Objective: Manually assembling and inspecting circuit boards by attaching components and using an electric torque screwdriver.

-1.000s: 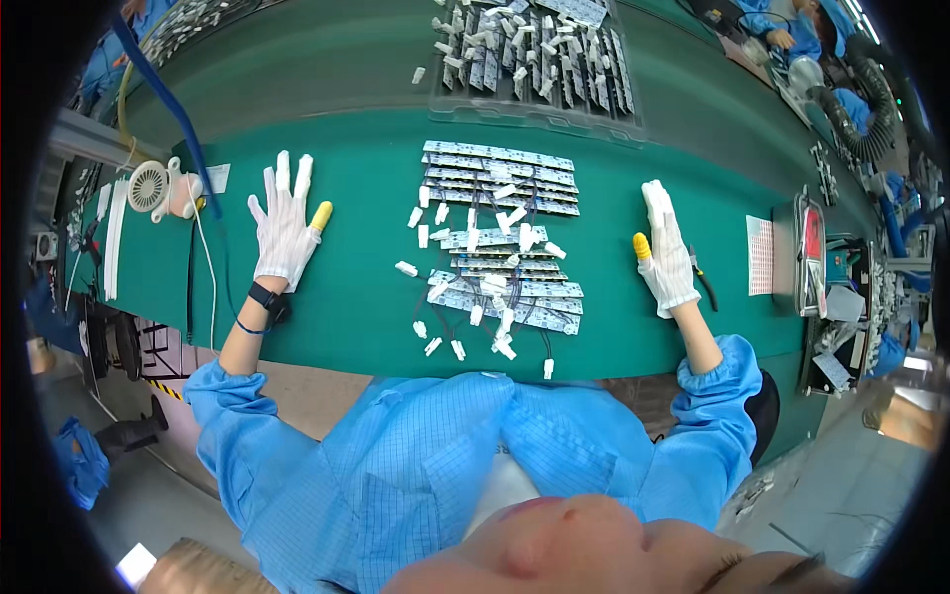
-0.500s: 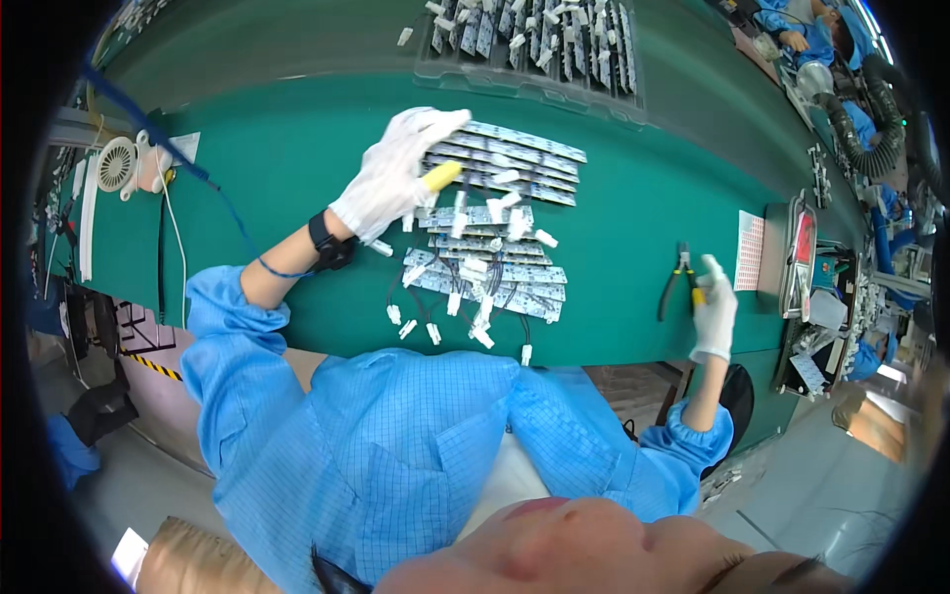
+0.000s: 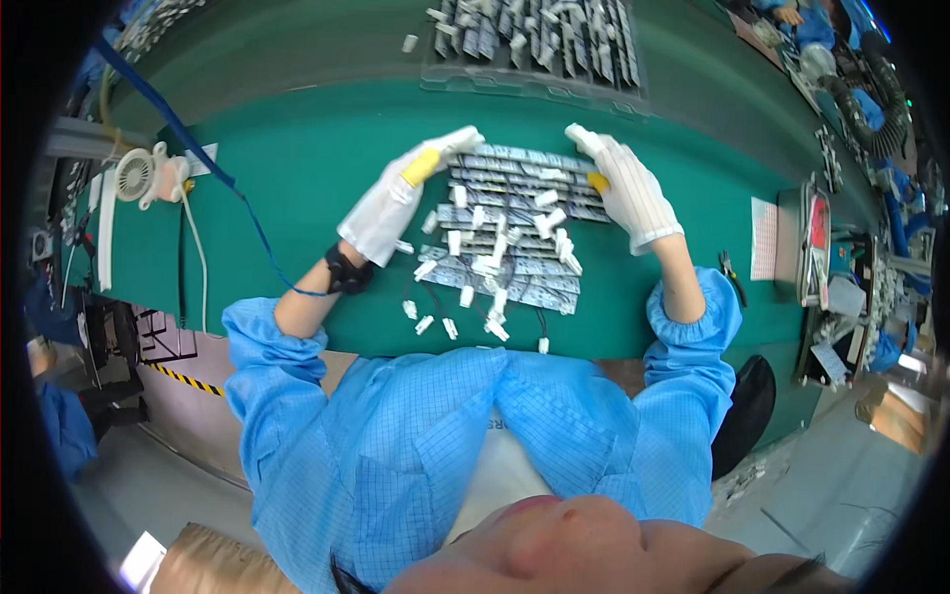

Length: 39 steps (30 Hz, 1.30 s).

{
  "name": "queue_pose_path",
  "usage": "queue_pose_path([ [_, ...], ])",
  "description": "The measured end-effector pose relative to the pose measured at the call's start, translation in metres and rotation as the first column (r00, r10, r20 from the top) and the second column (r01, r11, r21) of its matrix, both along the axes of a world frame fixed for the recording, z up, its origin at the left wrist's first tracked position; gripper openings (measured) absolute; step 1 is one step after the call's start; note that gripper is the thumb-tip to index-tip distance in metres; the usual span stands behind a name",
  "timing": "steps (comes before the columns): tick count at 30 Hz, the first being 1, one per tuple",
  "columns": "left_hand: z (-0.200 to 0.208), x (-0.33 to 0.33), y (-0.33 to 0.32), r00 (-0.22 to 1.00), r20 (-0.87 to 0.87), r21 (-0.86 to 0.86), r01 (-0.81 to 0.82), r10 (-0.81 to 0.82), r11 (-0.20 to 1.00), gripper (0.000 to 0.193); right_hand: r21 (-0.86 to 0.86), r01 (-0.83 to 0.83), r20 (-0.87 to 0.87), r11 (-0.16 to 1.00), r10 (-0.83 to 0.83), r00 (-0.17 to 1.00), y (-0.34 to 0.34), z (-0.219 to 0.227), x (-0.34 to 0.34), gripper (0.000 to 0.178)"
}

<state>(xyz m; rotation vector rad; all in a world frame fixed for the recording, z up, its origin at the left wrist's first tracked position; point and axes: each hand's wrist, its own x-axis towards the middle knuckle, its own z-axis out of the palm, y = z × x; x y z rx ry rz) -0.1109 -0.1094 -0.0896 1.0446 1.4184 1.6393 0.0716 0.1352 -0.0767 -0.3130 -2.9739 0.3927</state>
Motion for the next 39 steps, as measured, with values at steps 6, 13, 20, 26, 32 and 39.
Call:
queue_pose_path([
  [6,-0.02,0.005,-0.01,0.992,0.108,0.07,-0.066,0.058,0.995,0.053,-0.268,-0.066,0.031,0.961,0.077,0.997,0.01,0.024,-0.011,0.044],
  [13,0.017,-0.008,-0.017,0.991,-0.091,0.027,-0.099,0.101,0.995,0.061,-0.672,0.039,0.059,0.74,0.0,0.998,0.02,0.016,-0.006,0.038],
  [20,0.199,-0.009,-0.016,0.995,-0.104,0.855,0.088,0.003,0.511,0.09,-0.635,0.007,0.001,0.772,-0.008,1.0,0.014,-0.001,-0.007,0.032],
  [26,0.182,-0.026,-0.005,0.941,-0.219,0.696,0.336,-0.258,0.635,0.057,-0.497,0.011,-0.015,0.868,-0.021,1.0,0.013,-0.005,-0.004,0.032],
  [32,0.045,-0.031,-0.004,0.993,-0.061,0.148,-0.092,0.102,0.985,0.072,-0.79,-0.03,-0.178,0.612,-0.182,0.967,0.01,0.013,-0.004,0.032],
  [39,0.034,-0.012,0.007,0.98,0.2,0.081,-0.012,-0.004,0.997,0.078,-0.94,-0.254,-0.328,0.227,-0.409,0.852,-0.016,0.044,-0.001,0.033],
])
